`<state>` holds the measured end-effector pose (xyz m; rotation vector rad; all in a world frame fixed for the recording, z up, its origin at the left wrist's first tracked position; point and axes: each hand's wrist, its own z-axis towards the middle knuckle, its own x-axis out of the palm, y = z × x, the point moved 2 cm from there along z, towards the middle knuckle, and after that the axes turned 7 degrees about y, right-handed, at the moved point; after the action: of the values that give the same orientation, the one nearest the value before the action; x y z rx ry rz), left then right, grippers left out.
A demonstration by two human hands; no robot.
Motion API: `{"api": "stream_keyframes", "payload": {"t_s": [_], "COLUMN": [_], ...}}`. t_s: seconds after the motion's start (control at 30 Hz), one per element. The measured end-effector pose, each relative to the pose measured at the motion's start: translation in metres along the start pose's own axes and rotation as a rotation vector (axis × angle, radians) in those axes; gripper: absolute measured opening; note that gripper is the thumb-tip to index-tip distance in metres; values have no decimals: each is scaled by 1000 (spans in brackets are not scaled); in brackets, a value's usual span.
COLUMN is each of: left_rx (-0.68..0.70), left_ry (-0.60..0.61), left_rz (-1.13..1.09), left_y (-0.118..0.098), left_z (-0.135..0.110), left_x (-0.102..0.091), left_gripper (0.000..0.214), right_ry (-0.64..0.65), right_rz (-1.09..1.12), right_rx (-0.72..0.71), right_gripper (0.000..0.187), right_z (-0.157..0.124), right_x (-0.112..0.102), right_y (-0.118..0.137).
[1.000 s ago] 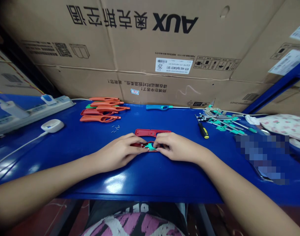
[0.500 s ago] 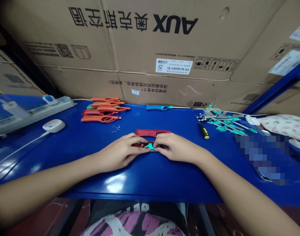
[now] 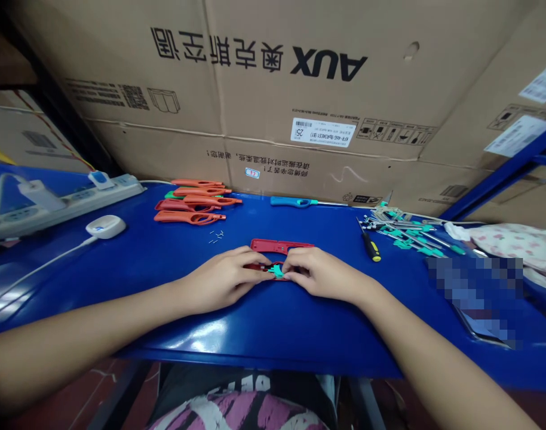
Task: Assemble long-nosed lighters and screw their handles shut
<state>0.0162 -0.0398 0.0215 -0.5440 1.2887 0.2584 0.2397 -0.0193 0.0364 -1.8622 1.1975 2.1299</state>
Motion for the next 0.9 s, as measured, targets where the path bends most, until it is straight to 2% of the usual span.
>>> {"api": "stream_keyframes", "payload": {"t_s": [0.2,0.37,0.43,0.57,0.7,0.9], "left_rx": [27,91,49,0,-15,-106], "left_ry": [0,111,154,209,212,196], "left_rz": [-16,-48,7,79,71,8], "left_y": [4,14,18,22,23,25], "left_z": [0,-3,-4,-5,-5,-4], "left_x": [-2,-24,-34,-44,-44,-35], "left_gripper": [34,43,45,24,13,13], "right_ry": [-6,-90,-123,-89,-52,-99], "right_rz": [-12,-71,-177,-329,-311,-367], "right_rx": [-4,39,81,140,140,182], "right_gripper": [12,17,16,13,7,9], "right_z": [-1,-7,-10,-14,-14,-10], "right_x": [-2,-16,-22,-23,-19,-18], "right_y": [2,-8,-16,-31,-35,-30]}}
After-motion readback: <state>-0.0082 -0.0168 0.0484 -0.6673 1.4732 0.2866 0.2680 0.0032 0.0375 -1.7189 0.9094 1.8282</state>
